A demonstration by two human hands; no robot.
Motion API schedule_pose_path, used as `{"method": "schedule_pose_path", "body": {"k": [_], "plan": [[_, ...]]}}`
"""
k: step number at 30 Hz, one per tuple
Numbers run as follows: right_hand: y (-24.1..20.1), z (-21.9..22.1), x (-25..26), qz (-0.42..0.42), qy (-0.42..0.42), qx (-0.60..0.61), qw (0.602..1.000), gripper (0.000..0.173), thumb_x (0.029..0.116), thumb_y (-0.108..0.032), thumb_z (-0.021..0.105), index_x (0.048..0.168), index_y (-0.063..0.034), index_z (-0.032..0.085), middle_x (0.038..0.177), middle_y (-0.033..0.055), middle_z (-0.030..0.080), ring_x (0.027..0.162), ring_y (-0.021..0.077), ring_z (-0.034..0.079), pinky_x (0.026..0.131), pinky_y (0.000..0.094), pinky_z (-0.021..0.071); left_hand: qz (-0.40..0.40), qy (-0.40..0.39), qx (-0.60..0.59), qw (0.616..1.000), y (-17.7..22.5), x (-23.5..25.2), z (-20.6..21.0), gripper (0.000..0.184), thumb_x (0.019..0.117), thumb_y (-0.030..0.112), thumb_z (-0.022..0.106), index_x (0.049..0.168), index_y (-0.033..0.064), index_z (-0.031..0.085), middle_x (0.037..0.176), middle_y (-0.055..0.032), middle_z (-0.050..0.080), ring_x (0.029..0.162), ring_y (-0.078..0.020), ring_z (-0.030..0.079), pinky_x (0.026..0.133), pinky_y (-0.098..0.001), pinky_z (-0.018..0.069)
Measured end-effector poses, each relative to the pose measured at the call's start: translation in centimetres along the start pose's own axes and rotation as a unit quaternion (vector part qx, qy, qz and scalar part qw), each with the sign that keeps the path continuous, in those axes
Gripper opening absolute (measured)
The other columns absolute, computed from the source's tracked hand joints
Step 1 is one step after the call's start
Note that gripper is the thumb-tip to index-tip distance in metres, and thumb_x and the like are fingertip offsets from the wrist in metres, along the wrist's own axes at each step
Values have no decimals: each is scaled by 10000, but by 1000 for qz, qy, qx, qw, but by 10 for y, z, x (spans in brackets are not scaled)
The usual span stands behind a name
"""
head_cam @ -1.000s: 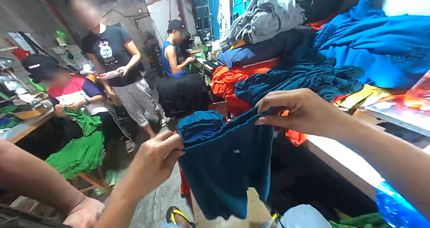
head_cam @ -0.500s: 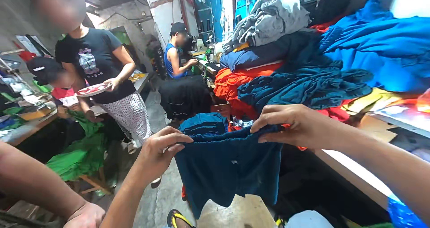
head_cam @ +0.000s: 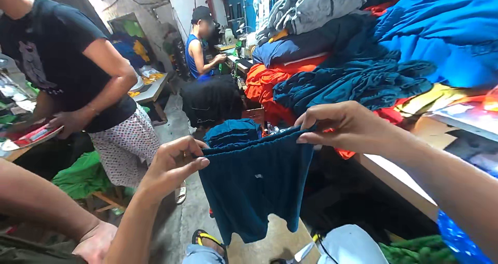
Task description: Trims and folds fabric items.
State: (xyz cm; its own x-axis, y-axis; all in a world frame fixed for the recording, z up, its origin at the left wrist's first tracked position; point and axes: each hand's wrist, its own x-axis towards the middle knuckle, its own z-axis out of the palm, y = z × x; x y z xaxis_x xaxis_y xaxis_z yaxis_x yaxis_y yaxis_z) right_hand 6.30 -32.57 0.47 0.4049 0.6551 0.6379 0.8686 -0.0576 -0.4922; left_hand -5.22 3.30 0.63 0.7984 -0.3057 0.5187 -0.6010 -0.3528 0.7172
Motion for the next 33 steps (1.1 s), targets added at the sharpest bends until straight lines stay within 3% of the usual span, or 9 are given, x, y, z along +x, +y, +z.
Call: {"method": "schedule_pose_path", "body": {"k": [5, 8, 12, 15, 21, 24, 27, 31, 33], "plan": [[-4, -3, 9, 32, 45, 36, 998, 79, 877, -128, 745, 907, -103, 677, 813, -98, 652, 657, -73, 565, 601, 91, 483, 12, 56, 64, 996, 1, 7, 1, 135, 897, 31, 668, 901, 165, 648, 937, 89, 721, 834, 7, 673, 725, -151, 557], [-17, -5, 17, 6, 66, -20, 998, 112, 867, -146, 757, 916, -93, 671, 836, -94, 634, 674, -88, 546, 617, 75, 480, 30, 55, 97, 993, 14, 17, 5, 94, 902, 68, 673, 916, 158, 649, 933, 95, 709, 831, 17, 670, 728, -147, 563], [16, 4, 5, 4, 45, -77, 996, 128, 865, -120, 740, 889, -8, 683, 822, 27, 637, 672, 31, 570, 610, 211, 505, -45, 55, 156, 985, -10, 18, 9, 50, 908, -8, 657, 915, 28, 624, 826, -9, 647, 654, -36, 580, 603, -209, 510], [22, 11, -3, 13, 46, -67, 997, 109, 882, -144, 724, 883, -41, 686, 793, -27, 626, 650, -47, 541, 590, 115, 463, -58, 58, 145, 986, -15, 16, 12, 81, 902, -7, 669, 931, 57, 630, 830, 28, 643, 673, -5, 575, 615, -169, 494], [15, 11, -7, 54, 40, -41, 997, 302, 887, -138, 722, 1161, -48, 633, 881, -35, 666, 695, -42, 582, 641, 138, 503, -58, 33, 197, 978, -8, 16, 14, 317, 948, -29, 620, 1261, 13, 654, 1080, -61, 710, 881, -67, 671, 804, -248, 563], [20, 12, -7, 23, -4, -79, 997, 250, 914, -133, 693, 1147, -46, 711, 983, 22, 702, 791, 9, 630, 704, 168, 530, -40, 25, 248, 968, -14, 16, 14, 213, 952, -23, 619, 1128, 23, 730, 1024, -66, 694, 893, -97, 661, 813, -268, 557], [21, 15, -7, 19, -21, -164, 986, 137, 893, -151, 726, 1019, -115, 765, 891, -5, 652, 790, 55, 619, 690, 211, 524, -80, 39, 246, 965, -12, 16, 15, 163, 967, -8, 616, 1087, 39, 715, 995, -53, 698, 830, -91, 654, 767, -285, 550], [14, 26, -6, 178, 9, -203, 963, 153, 933, -63, 705, 1069, -96, 769, 823, 116, 696, 716, 288, 656, 650, 544, 512, -45, 13, 229, 972, -7, 11, 31, 174, 971, 24, 582, 1090, 50, 706, 1132, -46, 730, 939, -90, 701, 819, -312, 583], [18, 35, -4, 305, 56, -8, 951, 180, 1018, -25, 542, 1104, -56, 697, 807, 40, 661, 658, 117, 576, 620, 332, 479, 27, -47, 198, 979, 6, 7, 57, 163, 958, 28, 574, 1034, 36, 718, 1148, -49, 725, 977, -86, 700, 856, -293, 592]]}}
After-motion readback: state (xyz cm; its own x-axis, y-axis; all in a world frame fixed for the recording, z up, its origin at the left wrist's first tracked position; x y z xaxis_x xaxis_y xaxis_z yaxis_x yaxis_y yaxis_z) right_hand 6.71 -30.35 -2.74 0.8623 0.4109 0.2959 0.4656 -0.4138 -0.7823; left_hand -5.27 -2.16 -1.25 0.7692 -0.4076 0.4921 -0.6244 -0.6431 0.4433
